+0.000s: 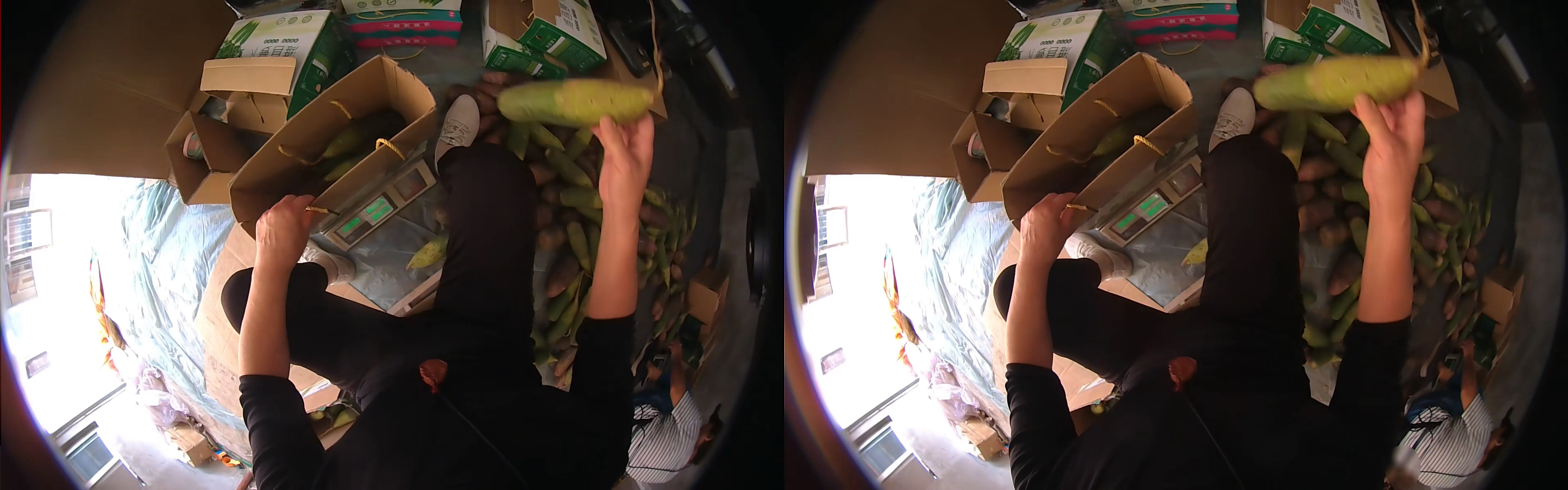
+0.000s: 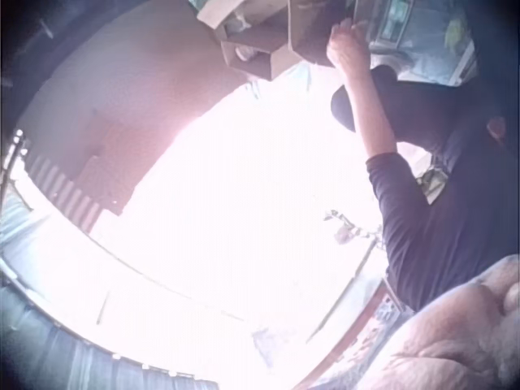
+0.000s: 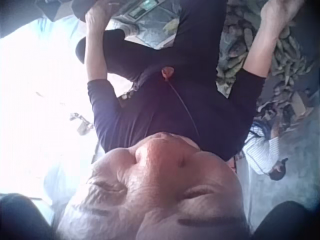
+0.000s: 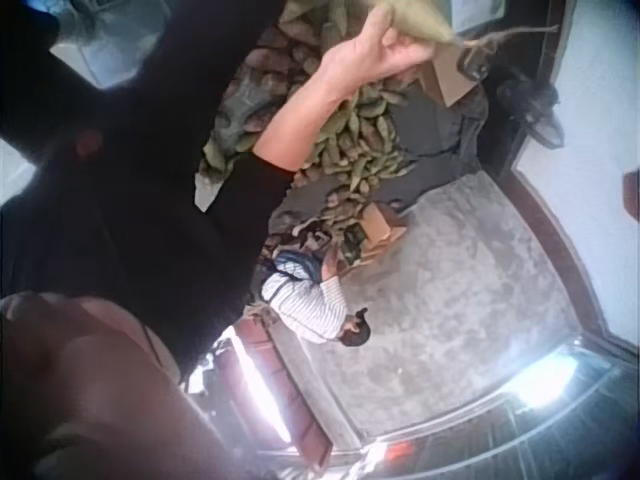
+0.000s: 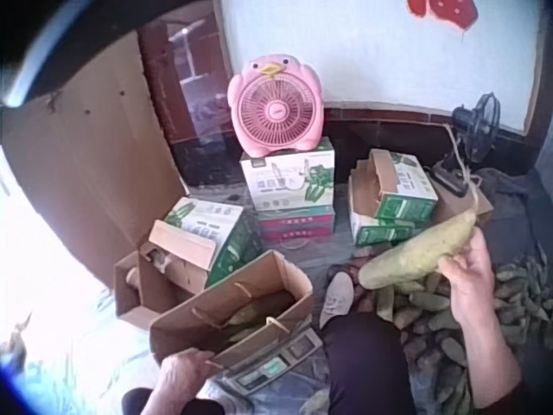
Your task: Sort and pack vegetables from a pile on the floor into cardboard boxes, then weigh them.
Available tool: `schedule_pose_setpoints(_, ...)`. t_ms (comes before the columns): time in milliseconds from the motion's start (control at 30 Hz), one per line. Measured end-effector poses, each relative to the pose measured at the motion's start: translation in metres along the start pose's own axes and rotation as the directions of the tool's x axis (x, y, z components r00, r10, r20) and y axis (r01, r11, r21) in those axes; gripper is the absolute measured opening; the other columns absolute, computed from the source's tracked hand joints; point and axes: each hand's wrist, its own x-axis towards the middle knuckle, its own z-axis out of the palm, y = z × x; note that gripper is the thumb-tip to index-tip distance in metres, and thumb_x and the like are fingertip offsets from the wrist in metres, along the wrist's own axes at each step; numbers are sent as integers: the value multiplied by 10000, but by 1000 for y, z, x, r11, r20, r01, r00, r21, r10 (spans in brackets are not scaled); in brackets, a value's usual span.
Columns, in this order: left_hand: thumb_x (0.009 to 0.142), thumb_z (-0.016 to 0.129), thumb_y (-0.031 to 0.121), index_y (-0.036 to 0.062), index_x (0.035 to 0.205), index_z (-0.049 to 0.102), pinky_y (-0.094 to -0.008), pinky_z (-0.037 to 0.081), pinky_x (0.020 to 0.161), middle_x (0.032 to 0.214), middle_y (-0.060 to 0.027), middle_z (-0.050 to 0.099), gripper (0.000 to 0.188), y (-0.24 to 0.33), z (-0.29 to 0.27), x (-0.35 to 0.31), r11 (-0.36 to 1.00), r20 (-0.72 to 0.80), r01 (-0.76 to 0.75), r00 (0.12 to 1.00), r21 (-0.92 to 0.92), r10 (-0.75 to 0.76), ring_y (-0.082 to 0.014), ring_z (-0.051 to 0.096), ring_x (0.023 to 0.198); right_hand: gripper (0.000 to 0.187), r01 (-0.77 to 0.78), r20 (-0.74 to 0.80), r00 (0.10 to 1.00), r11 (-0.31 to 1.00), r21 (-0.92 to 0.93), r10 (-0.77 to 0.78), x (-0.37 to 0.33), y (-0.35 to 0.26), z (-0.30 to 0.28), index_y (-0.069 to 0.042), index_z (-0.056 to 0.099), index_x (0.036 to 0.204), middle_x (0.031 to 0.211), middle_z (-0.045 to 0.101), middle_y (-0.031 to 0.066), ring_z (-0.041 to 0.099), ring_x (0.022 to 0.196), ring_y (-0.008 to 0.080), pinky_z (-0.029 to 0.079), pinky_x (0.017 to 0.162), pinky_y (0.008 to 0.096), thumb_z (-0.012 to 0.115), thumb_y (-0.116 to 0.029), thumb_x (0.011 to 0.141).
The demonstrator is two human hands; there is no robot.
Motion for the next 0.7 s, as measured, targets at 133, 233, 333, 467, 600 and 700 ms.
schedule_pose_setpoints(133,752,632,85,121,973,662,-392,494,681,826,-90,608,226,-5,-3,-4,997,-75,-74,995,-7,73,-297,613,786,415,116,202,969,981,153,-146,22,-18,86,6,460,1147,1088,557,92,545,985,165,460,826,298,660,-23,785)
schedule_pose_setpoints(233,748,629,85,132,964,662,-387,498,670,811,-76,597,223,-9,-2,-7,996,-89,-84,993,-1,83,-283,612,775,430,38,333,939,987,158,-89,16,-8,143,-14,445,1181,1108,550,83,542,1006,157,449,873,295,644,-14,800)
schedule_pose_setpoints(333,749,628,84,131,959,663,-387,498,663,805,-74,594,218,-19,-16,-30,999,-112,-32,993,26,34,-280,612,769,425,-108,400,917,955,276,-12,-9,16,214,10,456,1088,1041,561,107,560,928,163,474,793,296,701,-45,745)
schedule_pose_setpoints(467,749,625,87,122,942,667,-393,497,653,798,-78,595,201,-9,1,-3,992,-108,-127,986,-15,125,-284,613,752,428,-306,279,934,901,307,222,-44,55,247,2,416,1015,947,548,111,566,833,164,493,712,305,719,-39,716)
schedule_pose_setpoints(600,746,621,86,110,934,670,-394,496,650,799,-86,599,196,-11,-1,-5,991,-69,-116,991,-65,111,-294,613,746,589,-688,514,572,715,-125,639,-62,60,246,13,378,1211,1141,521,144,562,989,210,517,702,336,714,-187,771)
schedule_pose_setpoints(700,744,602,66,104,933,676,-392,497,660,838,-93,612,206,-14,-2,-6,994,-76,-89,994,-60,84,-307,614,763,729,-629,634,500,751,-202,590,-36,38,209,35,339,1328,1216,520,162,590,971,207,506,671,309,711,-254,773)
